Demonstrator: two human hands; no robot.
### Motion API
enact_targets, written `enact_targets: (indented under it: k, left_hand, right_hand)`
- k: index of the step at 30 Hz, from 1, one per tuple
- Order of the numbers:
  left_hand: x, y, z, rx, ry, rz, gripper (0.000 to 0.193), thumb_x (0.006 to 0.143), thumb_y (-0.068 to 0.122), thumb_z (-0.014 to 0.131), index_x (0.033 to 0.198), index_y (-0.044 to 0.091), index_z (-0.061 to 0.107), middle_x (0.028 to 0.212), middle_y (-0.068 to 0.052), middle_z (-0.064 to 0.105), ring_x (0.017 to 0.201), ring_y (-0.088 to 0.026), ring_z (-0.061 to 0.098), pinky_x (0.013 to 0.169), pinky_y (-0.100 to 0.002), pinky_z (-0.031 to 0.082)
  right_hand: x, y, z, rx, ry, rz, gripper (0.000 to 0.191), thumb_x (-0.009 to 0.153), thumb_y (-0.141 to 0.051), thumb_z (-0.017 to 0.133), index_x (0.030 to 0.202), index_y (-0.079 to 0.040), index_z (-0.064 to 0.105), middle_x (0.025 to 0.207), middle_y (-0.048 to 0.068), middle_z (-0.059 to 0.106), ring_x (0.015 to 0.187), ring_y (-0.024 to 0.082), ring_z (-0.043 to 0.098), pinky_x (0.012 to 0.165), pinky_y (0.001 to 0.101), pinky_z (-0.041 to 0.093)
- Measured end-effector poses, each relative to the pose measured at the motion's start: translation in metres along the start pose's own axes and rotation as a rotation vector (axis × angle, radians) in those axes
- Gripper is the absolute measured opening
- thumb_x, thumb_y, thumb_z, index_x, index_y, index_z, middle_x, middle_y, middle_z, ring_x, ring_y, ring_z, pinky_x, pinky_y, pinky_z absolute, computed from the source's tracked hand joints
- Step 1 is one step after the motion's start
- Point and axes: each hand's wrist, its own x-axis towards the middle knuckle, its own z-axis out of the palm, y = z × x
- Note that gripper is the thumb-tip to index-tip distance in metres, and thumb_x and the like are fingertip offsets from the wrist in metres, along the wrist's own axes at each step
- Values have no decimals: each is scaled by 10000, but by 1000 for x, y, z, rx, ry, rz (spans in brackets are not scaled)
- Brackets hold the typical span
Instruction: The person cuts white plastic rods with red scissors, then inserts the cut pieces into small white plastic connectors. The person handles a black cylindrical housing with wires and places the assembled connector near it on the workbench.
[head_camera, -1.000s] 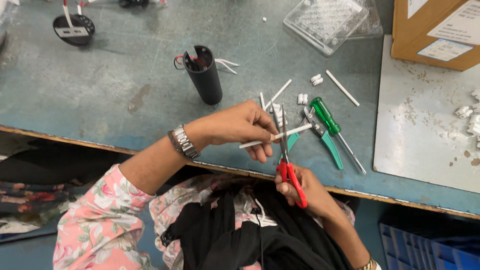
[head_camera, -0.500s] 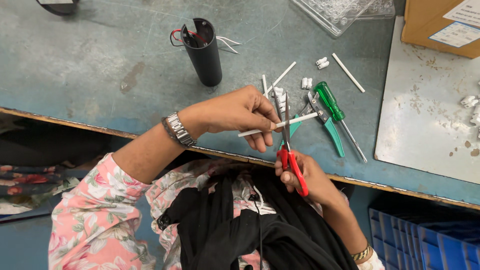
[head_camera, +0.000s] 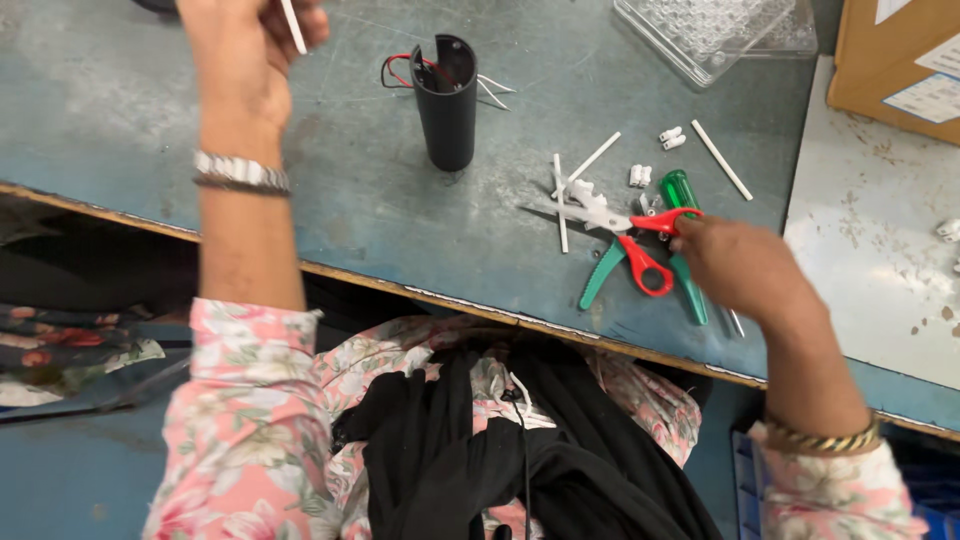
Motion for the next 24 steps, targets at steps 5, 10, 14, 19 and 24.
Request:
enact_targets:
  k: [5, 10, 14, 19, 24]
  left_hand:
    - [-50, -40, -4, -118, 174, -129, 168, 1070, 165, 656, 1164, 27, 659, 873, -108, 733, 699, -191, 705, 654, -327, 598]
    - [-118, -54, -4, -150, 249, -242, 170, 1046, 153, 644, 1152, 21, 663, 870, -104, 724, 739, -177, 707, 656, -319, 601]
    - [-139, -51, -6, -132, 294, -282, 221, 1042, 187, 614, 1208, 41, 617, 825, -99, 714, 703, -170, 700, 624, -308, 590]
    - [-157, -41, -33, -66, 367, -278, 289, 1035, 214, 598, 1284, 67, 592, 833, -93, 713, 664, -162, 680, 542, -279, 519]
    - [-177, -43, -46, -64, 384, -306, 351, 995, 170, 607, 1322, 43, 590, 942, -129, 733, 765, -191, 721, 611, -304, 576]
  right_hand:
    - [43, -1, -25, -65, 41, 87, 178, 883, -305, 744, 989, -177, 807, 782, 156, 726, 741, 380, 684, 697, 499, 552]
    - [108, -28, -40, 206, 176, -73, 193, 867, -300, 774, 951, -129, 801, 841, 114, 755, 765, 289, 731, 724, 419, 579]
    - [195, -84, -23, 383, 407, -409, 264, 876, -259, 774, 1073, -82, 775, 1018, 142, 758, 879, 315, 715, 782, 418, 565]
    - [253, -131, -19, 166, 454, -471, 248, 763, -214, 756, 986, -109, 782, 1010, 133, 770, 918, 350, 694, 810, 439, 557]
    - [278, -139, -90, 319, 154, -239, 204, 885, -307, 765, 972, -125, 796, 893, 121, 777, 774, 268, 732, 727, 410, 553]
